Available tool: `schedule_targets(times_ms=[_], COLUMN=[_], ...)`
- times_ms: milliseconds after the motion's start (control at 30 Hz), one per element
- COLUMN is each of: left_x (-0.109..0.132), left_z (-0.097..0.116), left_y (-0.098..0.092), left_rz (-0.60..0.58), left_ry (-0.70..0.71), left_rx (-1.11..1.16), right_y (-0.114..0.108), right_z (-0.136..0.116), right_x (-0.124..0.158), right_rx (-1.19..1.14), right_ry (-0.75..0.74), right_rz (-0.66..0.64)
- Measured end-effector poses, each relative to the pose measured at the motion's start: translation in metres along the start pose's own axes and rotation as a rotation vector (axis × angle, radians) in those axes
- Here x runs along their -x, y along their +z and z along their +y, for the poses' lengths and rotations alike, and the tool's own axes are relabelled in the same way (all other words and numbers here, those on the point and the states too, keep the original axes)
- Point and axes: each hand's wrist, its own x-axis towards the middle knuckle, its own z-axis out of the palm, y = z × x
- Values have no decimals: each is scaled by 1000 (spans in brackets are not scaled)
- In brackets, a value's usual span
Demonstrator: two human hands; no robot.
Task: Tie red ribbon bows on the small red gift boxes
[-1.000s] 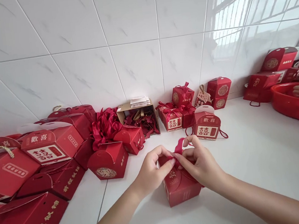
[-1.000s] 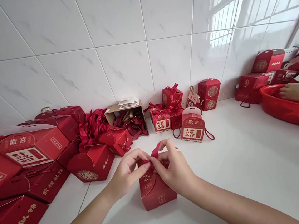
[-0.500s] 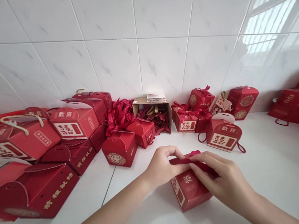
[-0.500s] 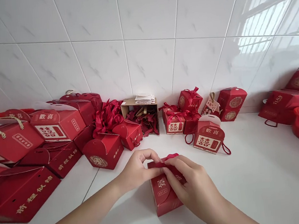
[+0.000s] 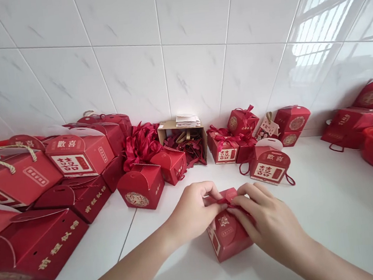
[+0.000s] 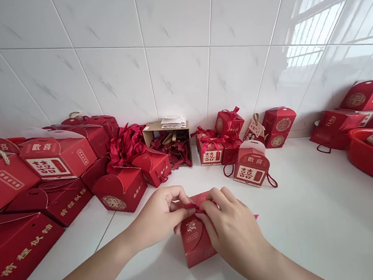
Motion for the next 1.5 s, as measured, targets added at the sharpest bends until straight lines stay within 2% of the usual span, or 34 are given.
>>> schedule_targets(times_ms=[133, 267, 367, 500, 633, 700, 800, 867, 1033, 1233, 1333, 1500], left_x=[1, 0, -2, -8, -15, -14, -11, -10, -12, -13, -15, -17], left_z=[-2, -8, -11, -19, -26, -23, -14, -10, -12, -15, -17, -21], left_y=[5, 5, 4, 4, -2, -7, -14, -15, -12, -8, -7, -9], left_rz=[16, 76, 94, 146, 306, 278, 125, 89, 158, 201, 217, 216], left_ry=[-31, 35, 78, 263, 425, 454, 422, 374, 293, 316, 324, 292], left_rx=[92, 31, -30, -101, -203, -337, -439, -449, -407, -390, -365, -331], right_y=[1, 2, 4, 9, 14, 14, 12, 12, 10, 0, -7, -15], right_z=[1, 4, 5, 5, 7, 8, 10, 10, 10, 12, 14, 19], right_x=[-6, -14, -18, -20, -19, -18, -18, -18, -20, -24, -25, -24], right_rx=[-280, -669, -917, -1092, -1127, -1136, -1142, -1141, -1130, -1038, -1028, -1056], right_ry=[145, 341, 400, 459, 497, 497, 501, 491, 523, 509, 466, 493], right_rz=[-69, -226, -316, -262, -194, -196, -200, -212, -245, -284, -350, -479])
